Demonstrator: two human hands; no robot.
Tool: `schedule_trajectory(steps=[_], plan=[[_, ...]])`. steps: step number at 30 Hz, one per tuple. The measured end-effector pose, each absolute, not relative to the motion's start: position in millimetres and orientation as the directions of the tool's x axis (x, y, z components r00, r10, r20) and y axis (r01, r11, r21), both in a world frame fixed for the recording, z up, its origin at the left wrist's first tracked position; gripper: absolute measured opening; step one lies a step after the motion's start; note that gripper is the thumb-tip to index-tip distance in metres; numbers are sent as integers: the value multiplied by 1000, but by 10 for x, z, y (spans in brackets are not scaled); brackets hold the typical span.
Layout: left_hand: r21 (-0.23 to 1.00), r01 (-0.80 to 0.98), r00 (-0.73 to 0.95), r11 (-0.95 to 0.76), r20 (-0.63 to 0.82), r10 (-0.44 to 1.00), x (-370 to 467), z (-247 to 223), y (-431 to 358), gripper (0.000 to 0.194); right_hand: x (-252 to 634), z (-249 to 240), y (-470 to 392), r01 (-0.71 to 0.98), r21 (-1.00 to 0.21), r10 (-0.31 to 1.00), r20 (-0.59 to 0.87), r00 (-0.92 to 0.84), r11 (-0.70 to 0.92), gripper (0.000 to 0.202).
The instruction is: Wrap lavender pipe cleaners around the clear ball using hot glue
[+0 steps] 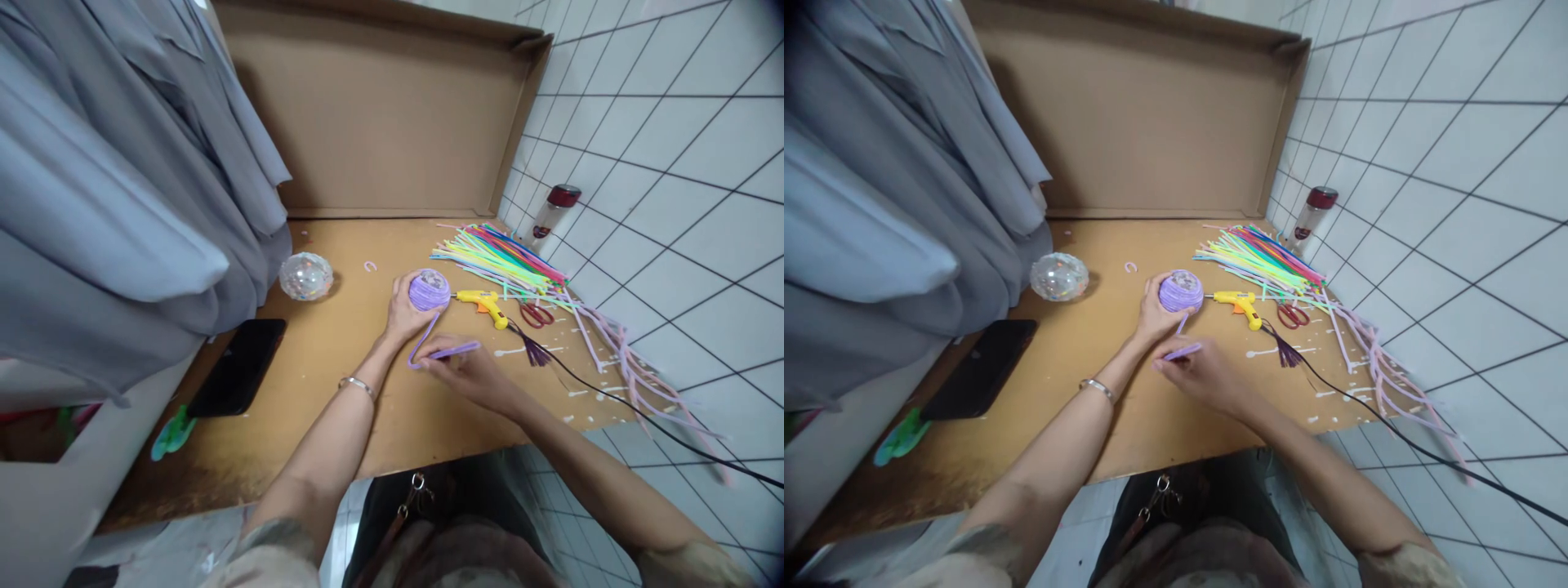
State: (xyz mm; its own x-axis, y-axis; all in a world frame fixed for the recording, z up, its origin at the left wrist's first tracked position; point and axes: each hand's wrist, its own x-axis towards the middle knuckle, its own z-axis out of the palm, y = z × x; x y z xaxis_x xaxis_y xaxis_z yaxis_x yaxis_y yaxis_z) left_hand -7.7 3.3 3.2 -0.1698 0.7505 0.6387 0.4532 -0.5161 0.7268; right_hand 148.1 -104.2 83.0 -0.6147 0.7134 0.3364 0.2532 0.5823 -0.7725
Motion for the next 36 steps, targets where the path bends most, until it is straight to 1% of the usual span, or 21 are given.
schedule_trajectory(steps=[2, 3, 5, 7, 8, 9, 12, 16, 17, 19, 21, 23, 25, 26, 29, 33, 36], plan=[[733, 449, -191, -511, 637, 747, -97, 34, 50, 76, 1514, 767, -1073, 298, -714, 652, 284, -703, 633, 21], [743, 444, -212, -501, 631, 747, -108, 33, 61, 76, 1548, 748, -1093, 341, -659, 618, 243, -747, 671, 21], [773, 428, -275, -469, 606, 747, -129, 29, 85, 76, 1634, 713, -1144, 451, -486, 574, 133, -808, 748, 19], [804, 404, -336, -437, 575, 746, -150, 23, 110, 77, 1723, 660, -1200, 530, -299, 565, 42, -824, 794, 19], [816, 391, -359, -427, 562, 745, -161, 20, 122, 77, 1762, 626, -1225, 552, -237, 571, 16, -821, 800, 19], [824, 380, -380, -420, 553, 741, -174, 14, 135, 77, 1797, 589, -1245, 567, -202, 579, 2, -815, 799, 19], [835, 363, -438, -413, 544, 716, -227, -17, 179, 75, 1875, 493, -1253, 607, -174, 615, -10, -789, 776, 28], [854, 339, -505, -394, 519, 689, -308, -88, 246, 77, 1888, 482, -1100, 666, -210, 689, 56, -722, 716, 47], [862, 331, -512, -384, 506, 694, -321, -103, 261, 78, 1862, 503, -1034, 678, -221, 706, 84, -703, 701, 49], [872, 324, -520, -367, 489, 701, -330, -119, 282, 80, 1760, 565, -878, 725, -217, 754, 106, -649, 654, 43], [879, 316, -527, -358, 476, 704, -321, -116, 288, 81, 1600, 636, -710, 827, -200, 849, 65, -524, 526, 36], [883, 306, -531, -355, 468, 706, -304, -97, 280, 81, 1417, 687, -543, 910, -168, 924, 9, -382, 378, 38], [885, 303, -529, -353, 464, 710, -289, -73, 263, 79, 1256, 696, -390, 950, -104, 955, -16, -297, 294, 42], [886, 304, -529, -350, 462, 712, -284, -61, 253, 79, 1196, 683, -323, 957, -85, 959, -29, -281, 277, 41], [885, 316, -520, -342, 463, 718, -273, -35, 226, 79, 1116, 595, -177, 954, -58, 954, -47, -298, 295, 35], [866, 366, -461, -339, 486, 743, -247, -16, 203, 79, 1179, 487, -138, 945, -35, 944, -39, -326, 325, 40], [851, 396, -438, -345, 505, 744, -206, -9, 185, 79, 1250, 471, -160, 932, 25, 932, 4, -362, 362, 42]])
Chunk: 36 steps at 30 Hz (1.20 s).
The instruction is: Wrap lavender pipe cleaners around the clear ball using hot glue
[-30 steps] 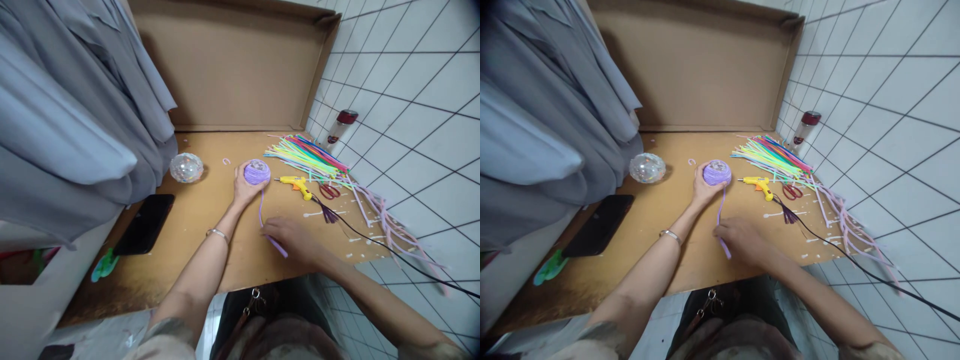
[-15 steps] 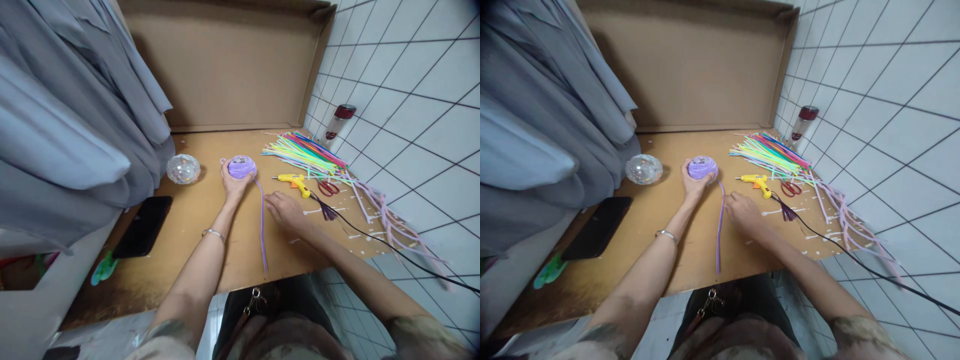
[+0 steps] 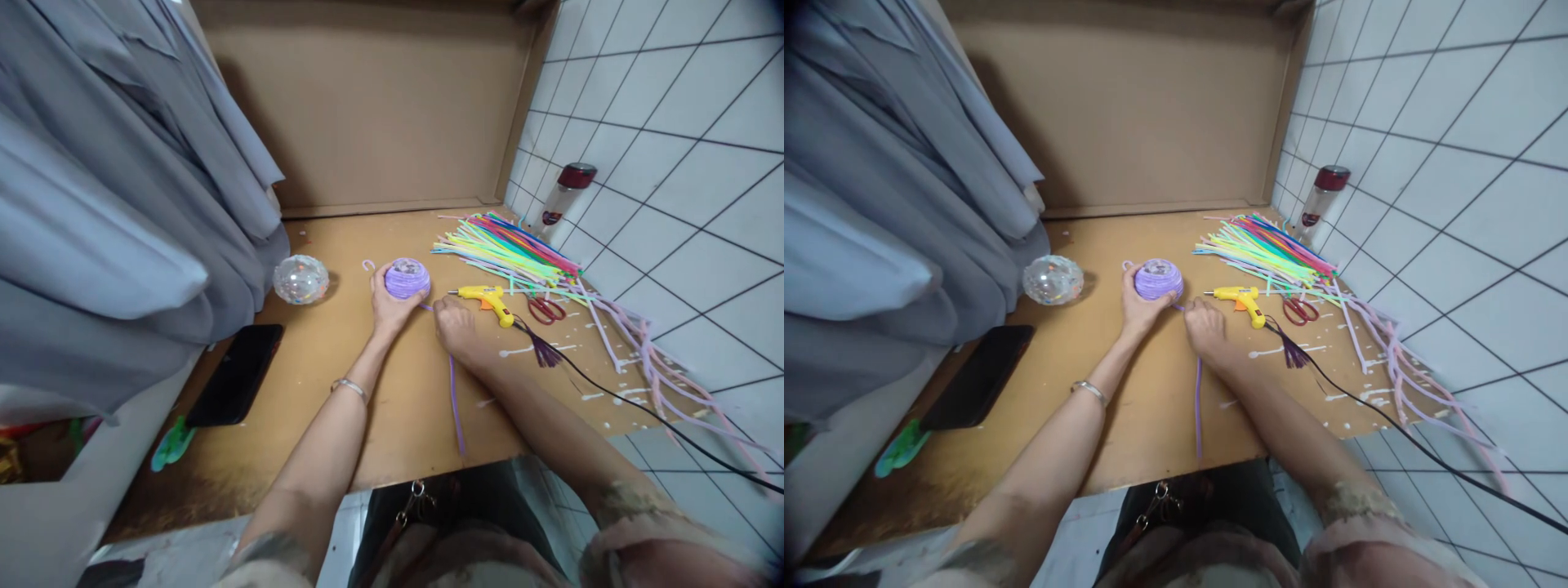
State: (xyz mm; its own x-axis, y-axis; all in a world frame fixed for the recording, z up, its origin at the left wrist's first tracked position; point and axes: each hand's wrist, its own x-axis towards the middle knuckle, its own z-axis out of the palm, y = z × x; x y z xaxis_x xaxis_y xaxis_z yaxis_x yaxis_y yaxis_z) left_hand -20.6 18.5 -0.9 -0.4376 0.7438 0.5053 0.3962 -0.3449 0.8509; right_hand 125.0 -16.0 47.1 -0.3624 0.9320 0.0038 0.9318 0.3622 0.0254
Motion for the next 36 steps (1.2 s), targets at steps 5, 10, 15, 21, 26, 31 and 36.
schedule_trajectory(steps=[5, 10, 15, 21, 26, 31, 36], plan=[[825, 416, -365, -382, 536, 761, -143, 0, 129, 78, 1319, 514, -149, 950, 40, 942, 126, -313, 310, 38], [779, 454, -291, -433, 589, 754, -160, 2, 111, 78, 1320, 599, -167, 941, 50, 942, 19, -336, 335, 36], [813, 421, -294, -401, 541, 788, -199, -18, 145, 80, 1323, 613, -183, 933, 21, 928, -118, -354, 359, 38], [821, 431, -319, -376, 528, 787, -210, -13, 145, 79, 1323, 514, -168, 937, -76, 934, -86, -346, 340, 34], [807, 449, -329, -384, 549, 769, -204, 3, 125, 77, 1336, 556, -195, 901, -163, 912, -21, -410, 402, 34], [799, 449, -339, -400, 567, 751, -194, 2, 107, 77, 1570, 626, -43, 989, -59, 960, 252, -119, 139, 45], [818, 417, -334, -395, 543, 771, -195, -8, 117, 77, 1841, 544, 145, 989, -32, 964, 222, 145, -142, 67]])
